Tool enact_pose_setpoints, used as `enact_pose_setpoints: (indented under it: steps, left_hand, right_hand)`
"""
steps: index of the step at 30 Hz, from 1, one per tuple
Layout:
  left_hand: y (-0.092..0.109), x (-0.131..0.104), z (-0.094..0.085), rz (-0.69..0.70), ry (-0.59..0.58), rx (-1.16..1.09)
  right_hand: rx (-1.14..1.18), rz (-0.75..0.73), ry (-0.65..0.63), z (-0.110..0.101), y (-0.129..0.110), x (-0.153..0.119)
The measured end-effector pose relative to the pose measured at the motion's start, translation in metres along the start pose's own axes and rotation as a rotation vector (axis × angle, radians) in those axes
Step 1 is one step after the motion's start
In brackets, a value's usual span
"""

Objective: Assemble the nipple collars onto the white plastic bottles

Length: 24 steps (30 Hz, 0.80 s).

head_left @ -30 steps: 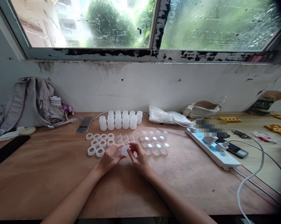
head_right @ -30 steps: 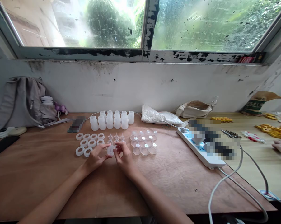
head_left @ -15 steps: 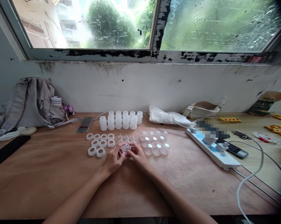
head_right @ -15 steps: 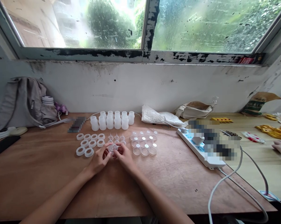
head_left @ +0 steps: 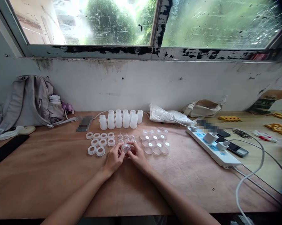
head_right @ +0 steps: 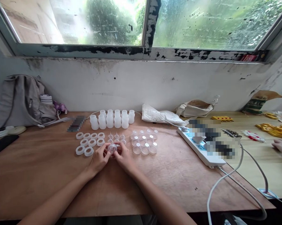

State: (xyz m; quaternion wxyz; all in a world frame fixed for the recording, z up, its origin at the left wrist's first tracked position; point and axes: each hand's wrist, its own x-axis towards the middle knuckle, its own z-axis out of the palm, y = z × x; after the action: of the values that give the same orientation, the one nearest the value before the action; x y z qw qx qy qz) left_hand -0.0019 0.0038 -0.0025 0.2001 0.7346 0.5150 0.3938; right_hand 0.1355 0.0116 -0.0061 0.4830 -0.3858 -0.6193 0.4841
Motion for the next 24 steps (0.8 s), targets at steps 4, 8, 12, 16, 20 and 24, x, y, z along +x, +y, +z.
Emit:
enact_pose_setpoints:
  steps: [4, 8, 12, 16, 20, 24]
  left_hand:
    - [-0.0001, -0.0013, 0.0010, 0.029, 0.041, 0.034]
    - [0.0009, -0.0016, 0.0011, 0.026, 0.066, 0.030]
    - [0.0026, -0.0018, 0.0002, 0.013, 0.054, 0.031]
    - [0.0035, -0.0019, 0.0000, -0.004, 0.057, 0.062]
    - [0.0045, -0.0020, 0.0013, -0.027, 0.066, 0.065]
    - [0.0068, -0.0020, 0.0026, -0.045, 0.083, 0.048]
  right_hand:
    - [-0.026, -0.008, 0.012, 0.0009, -0.0038, -0.0012]
    - [-0.058, -0.020, 0.018, 0.0019, -0.0033, -0.0019]
    - [-0.056, -0.019, 0.019, 0.0029, -0.0009, -0.0024]
    - [-0.044, -0.013, 0.028, 0.0050, -0.0009, -0.0026]
    - [-0.049, -0.001, 0.043, 0.0071, -0.0024, -0.0031]
    - [-0.061, -0.002, 0.061, 0.0078, -0.0021, -0.0036]
